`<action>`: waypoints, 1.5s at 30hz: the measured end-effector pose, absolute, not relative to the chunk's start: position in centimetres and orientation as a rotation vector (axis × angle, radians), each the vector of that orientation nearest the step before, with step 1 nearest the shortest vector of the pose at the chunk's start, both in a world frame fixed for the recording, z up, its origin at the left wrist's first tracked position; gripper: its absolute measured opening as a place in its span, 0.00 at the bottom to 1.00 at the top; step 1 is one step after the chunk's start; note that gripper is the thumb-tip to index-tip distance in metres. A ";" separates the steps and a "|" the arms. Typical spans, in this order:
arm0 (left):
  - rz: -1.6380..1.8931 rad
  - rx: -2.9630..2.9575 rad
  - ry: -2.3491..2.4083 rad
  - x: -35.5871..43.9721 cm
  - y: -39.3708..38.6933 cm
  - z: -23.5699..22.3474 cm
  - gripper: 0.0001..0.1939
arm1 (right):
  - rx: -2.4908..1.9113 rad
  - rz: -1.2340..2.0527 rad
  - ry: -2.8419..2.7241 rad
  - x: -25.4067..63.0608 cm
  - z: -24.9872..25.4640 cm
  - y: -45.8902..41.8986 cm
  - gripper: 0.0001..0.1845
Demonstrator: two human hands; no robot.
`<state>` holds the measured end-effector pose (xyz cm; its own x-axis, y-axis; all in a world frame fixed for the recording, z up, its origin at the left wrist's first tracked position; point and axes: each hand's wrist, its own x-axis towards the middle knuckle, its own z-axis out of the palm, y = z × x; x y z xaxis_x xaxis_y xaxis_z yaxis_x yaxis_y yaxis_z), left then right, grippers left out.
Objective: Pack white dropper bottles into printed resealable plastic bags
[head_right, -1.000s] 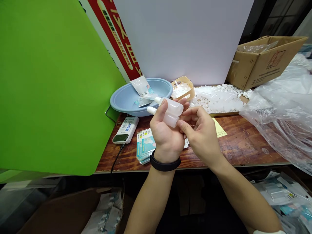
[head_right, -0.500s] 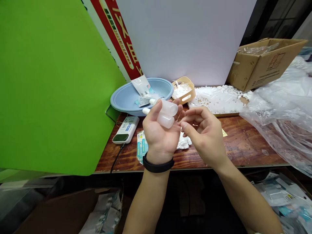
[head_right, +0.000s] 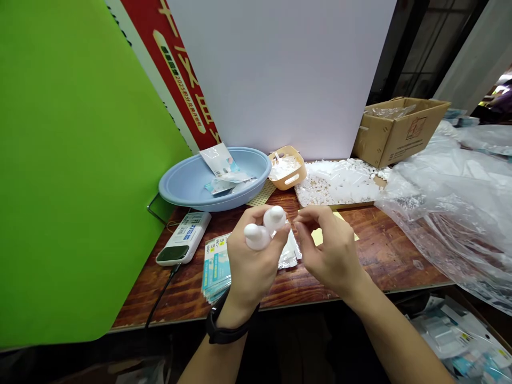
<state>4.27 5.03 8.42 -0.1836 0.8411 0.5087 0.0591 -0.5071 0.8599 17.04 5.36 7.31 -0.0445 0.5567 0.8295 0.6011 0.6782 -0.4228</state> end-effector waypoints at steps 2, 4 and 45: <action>1.764 1.535 1.069 4.4 5.2 8.2 0.08 | -0.936 -0.142 -1.752 17.1 7.4 5.4 0.11; 1.770 1.556 1.078 4.4 5.4 7.9 0.09 | -0.933 -0.203 -1.784 17.2 7.4 5.3 0.10; 1.566 1.265 1.012 4.5 5.9 7.9 0.07 | -0.991 -0.045 -1.980 17.8 7.7 5.5 0.04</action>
<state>4.45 5.88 7.94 -0.1171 0.9505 0.2878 -0.1283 -0.3018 0.9447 17.78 5.51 7.71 -0.2796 0.6239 0.7297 0.6566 0.6788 -0.3288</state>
